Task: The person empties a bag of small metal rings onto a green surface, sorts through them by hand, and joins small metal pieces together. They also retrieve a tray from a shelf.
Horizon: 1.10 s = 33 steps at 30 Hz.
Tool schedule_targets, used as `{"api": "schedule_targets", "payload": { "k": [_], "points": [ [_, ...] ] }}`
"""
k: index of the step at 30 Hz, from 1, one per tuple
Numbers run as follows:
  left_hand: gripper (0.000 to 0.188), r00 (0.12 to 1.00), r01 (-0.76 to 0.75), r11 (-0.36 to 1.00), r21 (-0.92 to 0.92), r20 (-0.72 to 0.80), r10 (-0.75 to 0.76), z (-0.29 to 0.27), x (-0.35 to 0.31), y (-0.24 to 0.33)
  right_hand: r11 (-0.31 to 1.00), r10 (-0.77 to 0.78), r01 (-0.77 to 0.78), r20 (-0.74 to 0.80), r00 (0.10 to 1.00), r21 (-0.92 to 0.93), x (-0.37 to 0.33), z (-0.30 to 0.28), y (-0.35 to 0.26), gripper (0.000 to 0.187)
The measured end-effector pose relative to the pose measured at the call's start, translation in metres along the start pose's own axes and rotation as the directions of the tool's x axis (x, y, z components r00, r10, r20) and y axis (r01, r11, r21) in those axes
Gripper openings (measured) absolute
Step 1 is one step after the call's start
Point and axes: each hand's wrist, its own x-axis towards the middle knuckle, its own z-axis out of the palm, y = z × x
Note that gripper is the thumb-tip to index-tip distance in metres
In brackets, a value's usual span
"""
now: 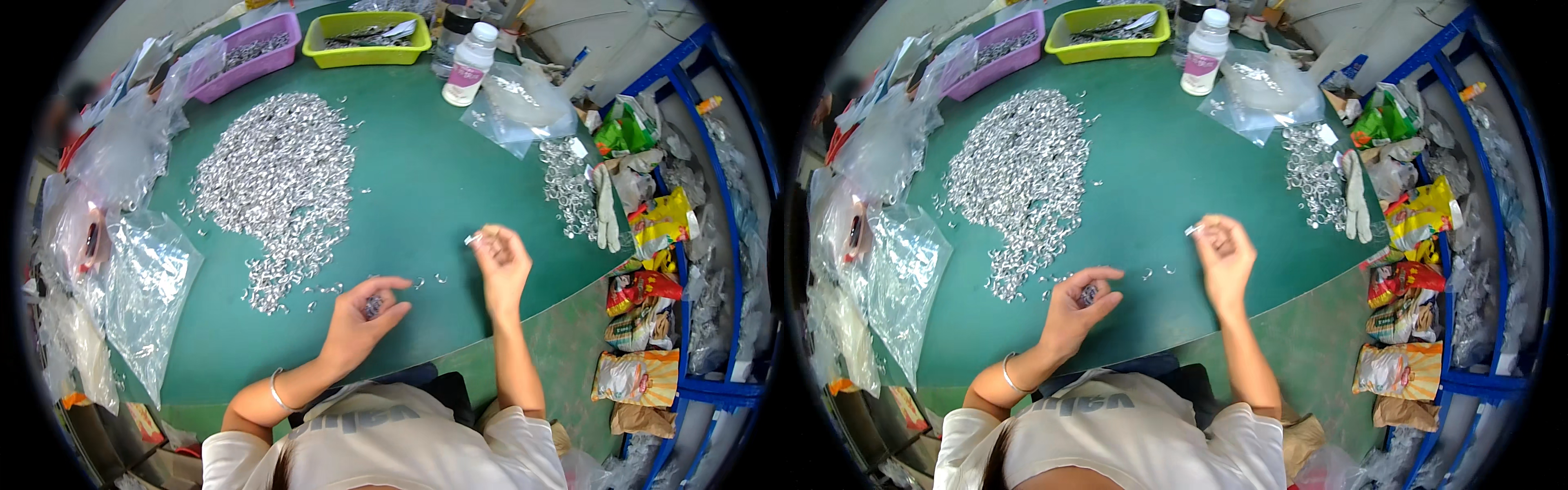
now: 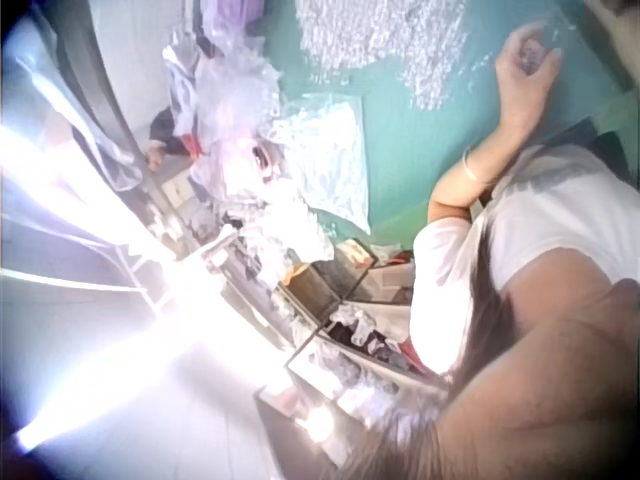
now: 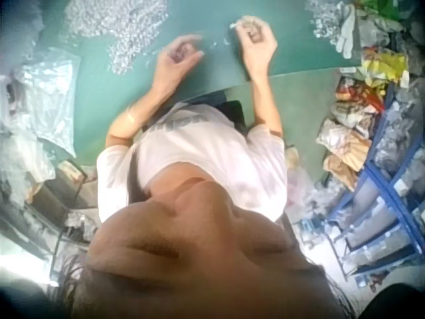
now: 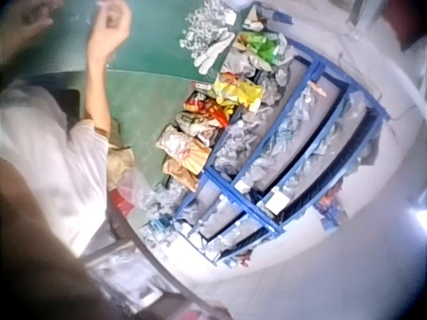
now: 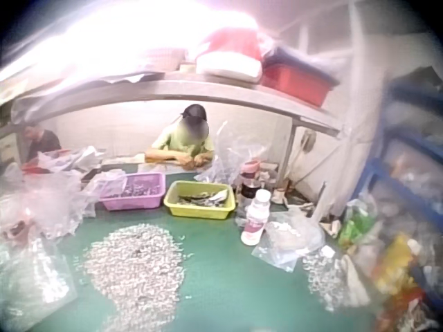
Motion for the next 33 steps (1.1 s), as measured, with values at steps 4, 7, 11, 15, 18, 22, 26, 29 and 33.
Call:
{"api": "schedule_targets", "payload": {
  "k": [4,7,11,15,18,22,26,29,33],
  "points": [
    [0.017,0.999,0.054,0.998,0.03,-0.002,-0.054,-0.009,0.004,-0.018,0.956,-0.171,0.111,-0.212,0.962,-0.271,0.095,-0.075,0.05,0.016],
    [0.017,0.999,0.051,0.991,0.125,0.002,-0.052,-0.015,0.005,-0.023,0.83,-0.319,0.13,-0.27,0.909,-0.542,0.152,-0.092,0.065,0.016],
    [0.016,0.999,0.037,0.98,0.195,0.009,-0.04,-0.015,0.008,-0.025,0.395,-0.468,0.072,-0.133,0.874,-0.916,0.169,-0.093,0.064,0.014],
    [0.017,1.0,0.021,0.972,0.233,-0.004,-0.021,-0.018,0.01,-0.03,0.219,-0.575,0.096,-0.049,0.817,-0.971,0.142,-0.073,0.053,0.017],
    [0.021,0.999,-0.032,0.913,0.408,0.011,0.031,-0.019,0.012,-0.036,0.406,-0.431,0.32,0.129,0.893,-0.856,0.091,-0.051,0.044,0.022],
    [0.029,0.961,-0.251,0.591,0.767,0.122,0.25,-0.011,0.017,-0.044,0.579,-0.084,0.549,0.626,0.775,-0.603,0.0,-0.01,0.012,0.039],
    [0.028,0.948,-0.26,0.432,0.864,0.142,0.285,-0.005,0.022,-0.057,0.7,-0.071,0.464,0.594,0.801,-0.543,-0.047,0.01,0.02,0.029],
    [0.023,0.949,-0.267,0.39,0.881,0.169,0.267,-0.008,0.026,-0.06,0.755,-0.126,0.43,0.535,0.835,-0.494,-0.054,0.013,0.032,0.021],
    [0.02,0.959,-0.239,0.418,0.876,0.145,0.245,-0.011,0.028,-0.057,0.79,-0.125,0.426,0.564,0.817,-0.442,-0.048,0.009,0.022,0.021]
  ]
}}
